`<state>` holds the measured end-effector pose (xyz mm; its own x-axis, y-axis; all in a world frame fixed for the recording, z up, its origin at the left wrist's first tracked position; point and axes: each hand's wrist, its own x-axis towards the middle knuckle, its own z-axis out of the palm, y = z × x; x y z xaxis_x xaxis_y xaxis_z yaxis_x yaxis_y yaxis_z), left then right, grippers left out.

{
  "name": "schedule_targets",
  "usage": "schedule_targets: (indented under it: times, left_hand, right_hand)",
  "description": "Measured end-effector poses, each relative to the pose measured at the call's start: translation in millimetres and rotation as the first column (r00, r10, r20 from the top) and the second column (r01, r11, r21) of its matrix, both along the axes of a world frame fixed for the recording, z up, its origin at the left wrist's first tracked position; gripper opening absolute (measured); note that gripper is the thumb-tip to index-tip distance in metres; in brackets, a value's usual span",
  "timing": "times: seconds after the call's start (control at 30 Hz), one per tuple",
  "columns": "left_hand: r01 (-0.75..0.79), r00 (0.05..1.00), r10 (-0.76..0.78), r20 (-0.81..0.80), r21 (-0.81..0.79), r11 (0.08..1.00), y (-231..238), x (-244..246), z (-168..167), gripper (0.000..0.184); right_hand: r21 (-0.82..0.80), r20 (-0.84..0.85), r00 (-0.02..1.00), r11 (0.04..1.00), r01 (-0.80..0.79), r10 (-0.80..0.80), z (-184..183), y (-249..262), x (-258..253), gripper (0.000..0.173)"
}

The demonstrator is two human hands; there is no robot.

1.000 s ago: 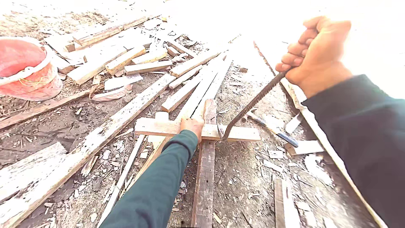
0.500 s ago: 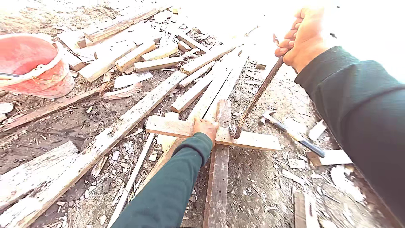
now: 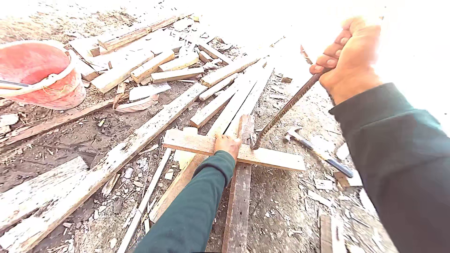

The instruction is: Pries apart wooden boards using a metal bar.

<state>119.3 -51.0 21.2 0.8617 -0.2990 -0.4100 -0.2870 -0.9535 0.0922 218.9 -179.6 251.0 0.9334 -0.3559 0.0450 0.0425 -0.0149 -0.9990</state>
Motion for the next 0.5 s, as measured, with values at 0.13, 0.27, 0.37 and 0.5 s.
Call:
schedule_targets:
  times: [0.13, 0.27, 0.37, 0.5]
  left_hand:
    - [-0.010, 0.994, 0.001, -0.105, -0.087, 0.996, 5.5, -26.0, -0.3, 0.078]
    - [-0.004, 0.976, -0.024, -0.216, -0.132, 0.991, 17.9, -94.8, 1.1, 0.083]
    - [-0.022, 0.908, -0.049, -0.416, -0.164, 0.986, 29.5, -124.4, 2.6, 0.086]
    - [-0.367, 0.825, 0.075, -0.561, -0.429, 0.825, 30.9, -97.8, 11.0, 0.068]
  right_hand:
    - [0.026, -0.001, 0.998, 0.998, -0.057, 0.057, -3.5, 5.8, -22.5, 0.041]
    - [0.051, 0.044, 0.992, 0.991, -0.124, 0.122, -16.2, 4.6, -94.1, 0.045]
    - [0.136, 0.041, 0.990, 0.981, -0.142, 0.137, -29.7, 0.3, -144.3, 0.049]
    - [0.180, 0.054, 0.993, 0.977, -0.114, 0.106, -24.1, -0.7, -171.7, 0.049]
